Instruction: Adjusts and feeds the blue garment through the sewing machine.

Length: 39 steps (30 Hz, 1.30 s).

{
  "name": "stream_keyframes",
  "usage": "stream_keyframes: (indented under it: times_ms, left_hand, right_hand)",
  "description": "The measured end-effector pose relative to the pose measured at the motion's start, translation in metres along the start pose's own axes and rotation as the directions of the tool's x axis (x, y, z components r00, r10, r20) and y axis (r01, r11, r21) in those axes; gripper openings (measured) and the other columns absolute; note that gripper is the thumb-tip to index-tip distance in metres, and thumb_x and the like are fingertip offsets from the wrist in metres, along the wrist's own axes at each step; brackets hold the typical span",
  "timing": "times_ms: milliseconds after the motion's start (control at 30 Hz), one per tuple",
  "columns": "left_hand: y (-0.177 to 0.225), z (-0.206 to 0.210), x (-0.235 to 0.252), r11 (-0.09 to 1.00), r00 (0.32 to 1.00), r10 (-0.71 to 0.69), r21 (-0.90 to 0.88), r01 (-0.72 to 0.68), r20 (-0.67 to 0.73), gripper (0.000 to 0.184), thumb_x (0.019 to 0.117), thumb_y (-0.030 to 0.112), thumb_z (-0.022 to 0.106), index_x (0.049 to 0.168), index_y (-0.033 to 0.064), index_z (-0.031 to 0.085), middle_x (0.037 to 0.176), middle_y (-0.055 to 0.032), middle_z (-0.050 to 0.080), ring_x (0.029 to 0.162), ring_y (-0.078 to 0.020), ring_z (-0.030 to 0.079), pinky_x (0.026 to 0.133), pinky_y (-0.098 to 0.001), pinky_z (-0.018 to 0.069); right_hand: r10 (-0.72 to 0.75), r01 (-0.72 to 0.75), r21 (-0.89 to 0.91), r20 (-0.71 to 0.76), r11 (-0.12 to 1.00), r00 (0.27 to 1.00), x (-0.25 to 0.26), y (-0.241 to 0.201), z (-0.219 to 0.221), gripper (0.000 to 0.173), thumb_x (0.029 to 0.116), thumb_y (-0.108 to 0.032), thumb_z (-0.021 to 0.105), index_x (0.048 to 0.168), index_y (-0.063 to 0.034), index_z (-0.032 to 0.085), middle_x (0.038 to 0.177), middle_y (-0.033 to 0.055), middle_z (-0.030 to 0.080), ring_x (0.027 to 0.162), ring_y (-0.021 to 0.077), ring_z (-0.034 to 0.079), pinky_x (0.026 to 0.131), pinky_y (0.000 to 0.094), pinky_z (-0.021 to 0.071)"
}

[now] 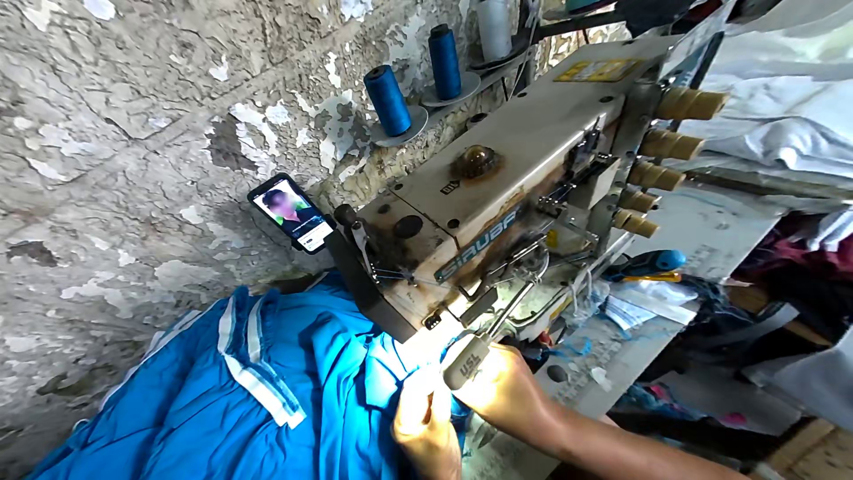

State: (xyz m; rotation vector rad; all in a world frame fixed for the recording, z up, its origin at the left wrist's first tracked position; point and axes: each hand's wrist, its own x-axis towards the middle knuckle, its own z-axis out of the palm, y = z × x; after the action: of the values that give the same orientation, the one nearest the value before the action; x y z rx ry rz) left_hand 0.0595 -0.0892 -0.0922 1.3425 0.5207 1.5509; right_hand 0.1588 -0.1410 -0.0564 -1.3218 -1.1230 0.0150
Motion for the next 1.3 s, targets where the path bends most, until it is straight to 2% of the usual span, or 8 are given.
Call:
stream_keyframes:
  times_ms: [500, 633, 733, 800, 867, 967, 1133, 1300]
  left_hand:
    - [0.006, 0.003, 0.000, 0.996, 0.997, -0.075, -0.050, 0.074, -0.025, 0.017, 0.0817, -0.004, 0.065, 0.086, 0.0096, 0.075, 0.083, 0.0010, 0.076, 0.079, -0.0064, 0.072, 0.074, -0.0234, 0.0601]
    - [0.001, -0.002, -0.002, 0.993, 0.998, 0.057, 0.102, -0.057, 0.009, 0.018, 0.0796, -0.004, 0.069, 0.091, 0.0082, 0.074, 0.086, 0.0034, 0.076, 0.081, -0.0044, 0.072, 0.073, -0.0222, 0.0607]
    - [0.002, -0.007, -0.002, 0.870, 0.950, 0.289, 0.383, -0.312, 0.116, 0.016, 0.0775, 0.007, 0.076, 0.092, 0.0010, 0.072, 0.096, 0.0008, 0.074, 0.096, -0.0006, 0.070, 0.086, -0.0180, 0.0578]
    - [0.002, -0.011, 0.001, 0.779, 0.893, 0.402, 0.436, -0.451, 0.205, 0.014, 0.0805, 0.014, 0.078, 0.091, 0.0069, 0.072, 0.105, 0.0011, 0.072, 0.106, 0.0003, 0.066, 0.092, -0.0163, 0.0547]
    - [0.003, -0.014, 0.003, 0.749, 0.857, 0.443, 0.415, -0.516, 0.264, 0.011, 0.0833, 0.016, 0.078, 0.092, 0.0127, 0.072, 0.111, 0.0032, 0.068, 0.111, 0.0009, 0.062, 0.094, -0.0150, 0.0523]
    - [0.008, -0.015, 0.003, 0.722, 0.822, 0.462, 0.397, -0.567, 0.334, 0.008, 0.0871, 0.016, 0.076, 0.094, 0.0165, 0.072, 0.116, 0.0049, 0.063, 0.116, 0.0023, 0.058, 0.099, -0.0136, 0.0481]
    - [0.011, -0.015, 0.000, 0.730, 0.826, 0.441, 0.395, -0.557, 0.350, 0.009, 0.0846, 0.012, 0.077, 0.091, 0.0136, 0.071, 0.109, 0.0032, 0.065, 0.111, 0.0024, 0.060, 0.097, -0.0126, 0.0487]
    - [0.014, -0.015, -0.002, 0.769, 0.854, 0.400, 0.385, -0.510, 0.331, 0.009, 0.0856, 0.012, 0.078, 0.093, 0.0159, 0.075, 0.107, 0.0057, 0.068, 0.108, 0.0035, 0.061, 0.095, -0.0124, 0.0500]
  right_hand:
    - [-0.081, 0.081, -0.080, 0.003, 0.994, 0.997, 0.003, 0.000, 0.001, 0.012, 0.0762, -0.017, 0.072, 0.076, -0.0062, 0.069, 0.071, 0.0041, 0.069, 0.072, 0.0032, 0.066, 0.067, 0.0148, 0.0521]
    - [-0.082, 0.082, -0.064, 0.002, 0.995, 0.997, 0.002, 0.000, 0.000, 0.011, 0.0760, -0.017, 0.073, 0.073, -0.0068, 0.068, 0.072, 0.0037, 0.069, 0.073, 0.0023, 0.066, 0.068, 0.0138, 0.0518]
    - [-0.011, 0.011, 0.023, 0.015, 1.000, 1.000, -0.001, 0.001, -0.003, 0.011, 0.0757, -0.015, 0.072, 0.077, -0.0043, 0.069, 0.075, 0.0036, 0.070, 0.074, -0.0008, 0.065, 0.070, 0.0113, 0.0507]
    - [0.098, -0.107, 0.108, 0.084, 0.988, 0.992, -0.002, 0.001, -0.008, 0.013, 0.0773, -0.014, 0.072, 0.084, -0.0026, 0.072, 0.080, 0.0026, 0.072, 0.076, -0.0050, 0.064, 0.072, 0.0099, 0.0510]
    - [0.168, -0.192, 0.163, 0.152, 0.968, 0.974, -0.003, 0.001, -0.014, 0.011, 0.0780, -0.012, 0.073, 0.081, -0.0012, 0.072, 0.080, 0.0025, 0.070, 0.074, -0.0069, 0.061, 0.070, 0.0086, 0.0489]
    - [0.154, -0.197, 0.230, 0.190, 0.953, 0.970, -0.005, 0.005, -0.018, 0.009, 0.0786, -0.008, 0.071, 0.074, -0.0005, 0.070, 0.073, -0.0004, 0.066, 0.070, -0.0099, 0.056, 0.067, 0.0064, 0.0446]
    - [0.117, -0.182, 0.397, 0.182, 0.900, 0.976, -0.007, 0.010, -0.018, 0.008, 0.0812, -0.001, 0.070, 0.089, 0.0007, 0.072, 0.084, -0.0027, 0.075, 0.080, -0.0077, 0.068, 0.078, 0.0107, 0.0565]
    - [0.133, -0.202, 0.491, 0.172, 0.848, 0.976, -0.008, 0.013, -0.018, 0.015, 0.0802, 0.004, 0.071, 0.093, -0.0044, 0.070, 0.085, -0.0081, 0.075, 0.079, -0.0064, 0.069, 0.077, 0.0133, 0.0582]
